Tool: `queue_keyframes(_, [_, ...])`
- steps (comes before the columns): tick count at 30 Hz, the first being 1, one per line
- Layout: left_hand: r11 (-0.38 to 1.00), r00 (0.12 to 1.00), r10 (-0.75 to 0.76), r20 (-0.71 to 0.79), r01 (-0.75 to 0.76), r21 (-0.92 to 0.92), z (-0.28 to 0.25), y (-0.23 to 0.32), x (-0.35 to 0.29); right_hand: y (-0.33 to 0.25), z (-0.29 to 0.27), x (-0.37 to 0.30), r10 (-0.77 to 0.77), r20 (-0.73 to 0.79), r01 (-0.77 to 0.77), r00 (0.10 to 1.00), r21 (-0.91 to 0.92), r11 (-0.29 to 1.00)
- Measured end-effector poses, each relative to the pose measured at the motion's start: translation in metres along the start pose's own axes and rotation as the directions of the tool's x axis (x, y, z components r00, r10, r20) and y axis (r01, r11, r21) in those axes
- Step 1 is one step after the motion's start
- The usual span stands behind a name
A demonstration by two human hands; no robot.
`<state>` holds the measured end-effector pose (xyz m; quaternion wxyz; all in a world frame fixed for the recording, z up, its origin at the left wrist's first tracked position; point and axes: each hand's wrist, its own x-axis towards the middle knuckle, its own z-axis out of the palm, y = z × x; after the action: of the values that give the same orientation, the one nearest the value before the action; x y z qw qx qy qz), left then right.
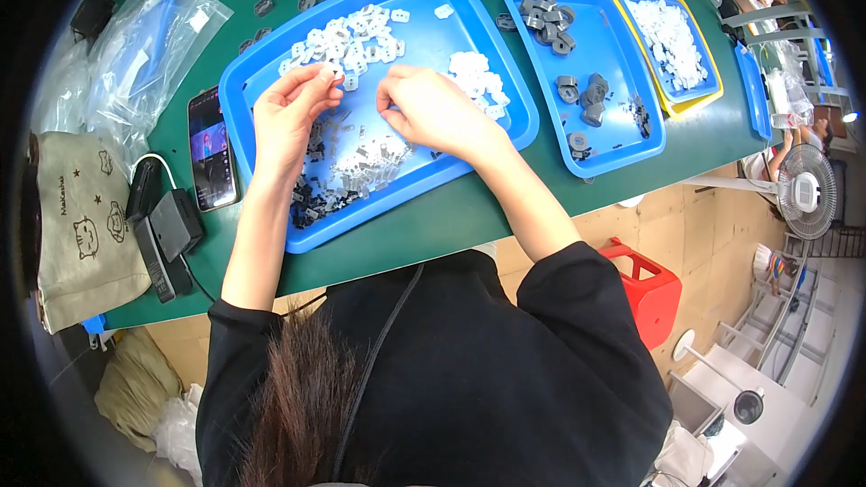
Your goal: The person assembles small plastic components by hand, fitting tiny black pieces into white plastic pieces and setting the assembled parts onto a tray.
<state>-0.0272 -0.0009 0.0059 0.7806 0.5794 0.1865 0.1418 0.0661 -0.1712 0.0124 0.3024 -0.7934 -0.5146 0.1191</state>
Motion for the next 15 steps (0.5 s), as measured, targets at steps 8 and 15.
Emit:
queue_keyframes(8, [0.989,0.996,0.074,0.055,-0.081,0.126,0.003,0.002,-0.002,0.008,-0.001,0.005,-0.003,-0.16,-0.001,0.987,-0.023,1.0])
queue_keyframes(15, [0.999,0.995,0.005,0.098,-0.01,0.051,0.008,0.002,-0.002,-0.002,-0.019,0.008,0.349,-0.186,-0.062,0.919,0.804,0.592])
